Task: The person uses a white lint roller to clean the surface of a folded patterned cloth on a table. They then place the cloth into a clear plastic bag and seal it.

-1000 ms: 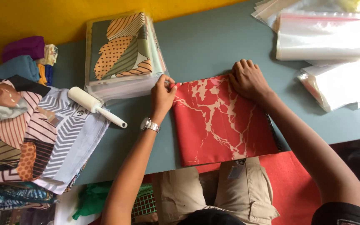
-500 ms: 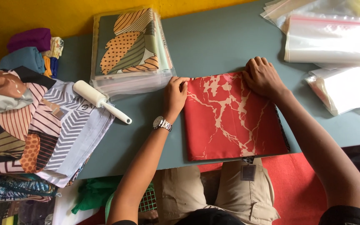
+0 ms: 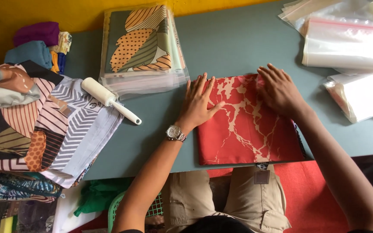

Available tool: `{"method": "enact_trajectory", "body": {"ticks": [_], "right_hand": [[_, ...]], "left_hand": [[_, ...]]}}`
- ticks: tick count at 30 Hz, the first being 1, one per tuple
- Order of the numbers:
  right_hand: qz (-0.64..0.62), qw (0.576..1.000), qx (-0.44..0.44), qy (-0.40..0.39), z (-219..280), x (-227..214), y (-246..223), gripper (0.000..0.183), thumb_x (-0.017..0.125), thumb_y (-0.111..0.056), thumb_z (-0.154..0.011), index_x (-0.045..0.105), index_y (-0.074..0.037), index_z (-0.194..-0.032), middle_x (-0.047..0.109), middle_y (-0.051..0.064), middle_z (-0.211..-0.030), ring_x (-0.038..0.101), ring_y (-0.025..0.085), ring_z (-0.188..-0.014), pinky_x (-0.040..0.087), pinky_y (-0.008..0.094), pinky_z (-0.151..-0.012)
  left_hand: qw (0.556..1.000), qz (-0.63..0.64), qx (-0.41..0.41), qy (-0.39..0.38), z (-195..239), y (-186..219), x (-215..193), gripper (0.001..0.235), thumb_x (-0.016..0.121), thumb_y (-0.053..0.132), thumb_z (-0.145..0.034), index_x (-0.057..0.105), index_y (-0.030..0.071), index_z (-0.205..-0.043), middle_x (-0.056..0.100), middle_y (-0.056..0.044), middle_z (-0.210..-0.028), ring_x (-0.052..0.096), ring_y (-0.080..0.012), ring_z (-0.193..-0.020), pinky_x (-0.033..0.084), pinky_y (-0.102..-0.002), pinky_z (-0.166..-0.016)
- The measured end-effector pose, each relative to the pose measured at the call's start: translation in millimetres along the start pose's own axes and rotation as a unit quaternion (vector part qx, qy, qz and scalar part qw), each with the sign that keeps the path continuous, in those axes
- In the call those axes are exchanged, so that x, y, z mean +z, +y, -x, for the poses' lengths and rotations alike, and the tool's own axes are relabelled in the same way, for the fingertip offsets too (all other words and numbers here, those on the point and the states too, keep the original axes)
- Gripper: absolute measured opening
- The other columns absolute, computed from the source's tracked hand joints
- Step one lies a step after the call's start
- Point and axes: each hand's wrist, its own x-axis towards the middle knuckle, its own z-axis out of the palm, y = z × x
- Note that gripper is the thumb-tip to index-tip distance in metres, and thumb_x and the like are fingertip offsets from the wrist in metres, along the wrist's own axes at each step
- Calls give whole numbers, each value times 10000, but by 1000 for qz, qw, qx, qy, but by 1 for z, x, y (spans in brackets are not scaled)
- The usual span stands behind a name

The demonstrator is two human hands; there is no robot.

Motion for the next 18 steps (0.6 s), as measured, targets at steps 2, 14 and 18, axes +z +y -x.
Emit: {"method": "enact_trajectory", "body": {"ticks": [2,14,18], "right_hand": [[-10,999,14,-35,6,2,3,687,469,-397,-1036,396,24,-1573,388,269,-1613,287,423,-1532,269,619,-1189],[-22,1000,6,-10,10,-16,-24,933,416,-616,-1050,290,125,-1602,293,351,-1647,174,465,-1562,121,666,-1217],[-44,992,-57,99,35,-34,-69,935,579,-567,-986,325,82,-1608,372,315,-1614,260,468,-1526,234,603,-1209]], "left_hand": [[999,0,-22,-41,0,1,-4,872,539,647,-956,408,28,-1556,376,-355,-1570,372,-506,-1472,157,-677,-1212],[992,-40,-65,-99,4,0,-2,1029,437,795,-912,300,57,-1616,302,-284,-1646,252,-408,-1562,112,-657,-1240],[994,0,-55,-94,17,34,-30,1132,310,907,-852,333,63,-1606,278,-310,-1641,220,-462,-1547,65,-658,-1236]]}}
